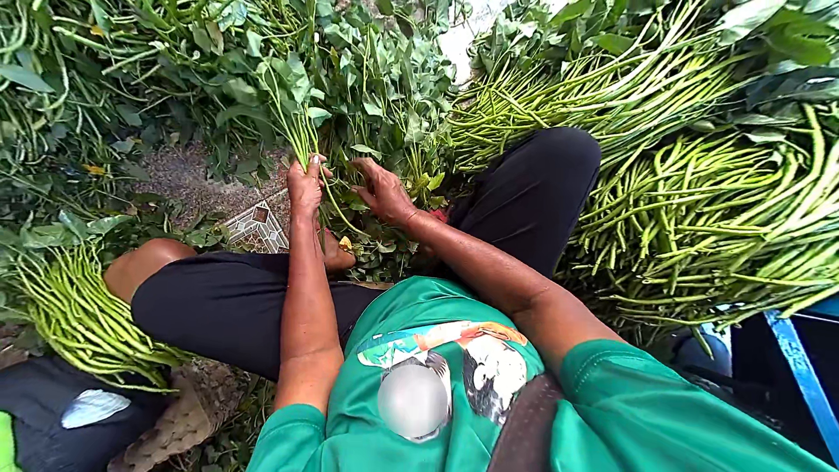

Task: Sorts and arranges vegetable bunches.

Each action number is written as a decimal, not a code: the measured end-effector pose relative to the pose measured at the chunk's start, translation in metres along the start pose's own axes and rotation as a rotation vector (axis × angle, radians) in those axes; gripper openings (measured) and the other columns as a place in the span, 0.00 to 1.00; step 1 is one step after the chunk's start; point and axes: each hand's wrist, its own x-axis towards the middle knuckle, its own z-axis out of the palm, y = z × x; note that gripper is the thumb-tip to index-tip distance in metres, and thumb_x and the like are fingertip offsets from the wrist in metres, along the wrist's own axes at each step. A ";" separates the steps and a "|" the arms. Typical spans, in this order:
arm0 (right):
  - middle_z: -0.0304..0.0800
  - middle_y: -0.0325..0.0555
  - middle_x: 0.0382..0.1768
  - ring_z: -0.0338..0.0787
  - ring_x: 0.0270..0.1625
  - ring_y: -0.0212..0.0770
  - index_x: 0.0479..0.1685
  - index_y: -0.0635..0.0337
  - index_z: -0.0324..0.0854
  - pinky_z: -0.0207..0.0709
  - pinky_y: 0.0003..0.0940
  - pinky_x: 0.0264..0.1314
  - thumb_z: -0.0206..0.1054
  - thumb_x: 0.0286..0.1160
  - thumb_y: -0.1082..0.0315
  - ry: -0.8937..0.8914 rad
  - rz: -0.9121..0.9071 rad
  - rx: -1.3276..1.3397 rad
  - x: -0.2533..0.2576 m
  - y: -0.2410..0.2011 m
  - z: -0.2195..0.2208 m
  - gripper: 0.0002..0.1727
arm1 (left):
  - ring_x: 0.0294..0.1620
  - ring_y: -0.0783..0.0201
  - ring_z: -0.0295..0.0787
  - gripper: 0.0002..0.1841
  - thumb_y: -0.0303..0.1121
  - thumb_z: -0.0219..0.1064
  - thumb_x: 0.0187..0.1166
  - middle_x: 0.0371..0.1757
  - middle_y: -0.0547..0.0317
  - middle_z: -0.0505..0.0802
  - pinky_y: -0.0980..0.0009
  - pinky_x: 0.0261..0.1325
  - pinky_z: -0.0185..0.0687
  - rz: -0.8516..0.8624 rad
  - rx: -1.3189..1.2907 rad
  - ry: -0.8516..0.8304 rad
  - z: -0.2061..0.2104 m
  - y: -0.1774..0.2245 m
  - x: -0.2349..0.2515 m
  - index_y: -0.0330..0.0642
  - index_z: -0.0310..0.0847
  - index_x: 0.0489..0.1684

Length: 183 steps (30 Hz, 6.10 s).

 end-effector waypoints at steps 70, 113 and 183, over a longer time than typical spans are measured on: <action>0.88 0.62 0.62 0.87 0.65 0.68 0.60 0.60 0.87 0.76 0.73 0.64 0.73 0.78 0.58 -0.539 0.046 -0.404 -0.016 -0.004 -0.044 0.19 | 0.13 0.79 0.73 0.11 0.26 0.72 0.79 0.31 0.63 0.92 0.83 0.14 0.66 -0.100 0.014 0.069 -0.003 0.014 -0.002 0.37 0.81 0.55; 0.90 0.62 0.54 0.90 0.59 0.59 0.56 0.69 0.87 0.80 0.59 0.67 0.64 0.84 0.67 0.020 0.207 0.042 -0.009 0.018 0.008 0.14 | 0.17 0.74 0.76 0.13 0.37 0.67 0.86 0.34 0.59 0.88 0.79 0.20 0.77 -0.342 -0.166 -0.114 0.052 -0.013 -0.030 0.36 0.80 0.56; 0.90 0.66 0.48 0.92 0.54 0.65 0.51 0.70 0.81 0.81 0.64 0.56 0.50 0.95 0.57 -0.350 0.098 -0.090 -0.025 -0.023 0.027 0.23 | 0.15 0.77 0.74 0.08 0.30 0.60 0.89 0.23 0.67 0.86 0.81 0.19 0.71 -0.085 -0.290 0.313 -0.027 0.005 -0.003 0.37 0.84 0.47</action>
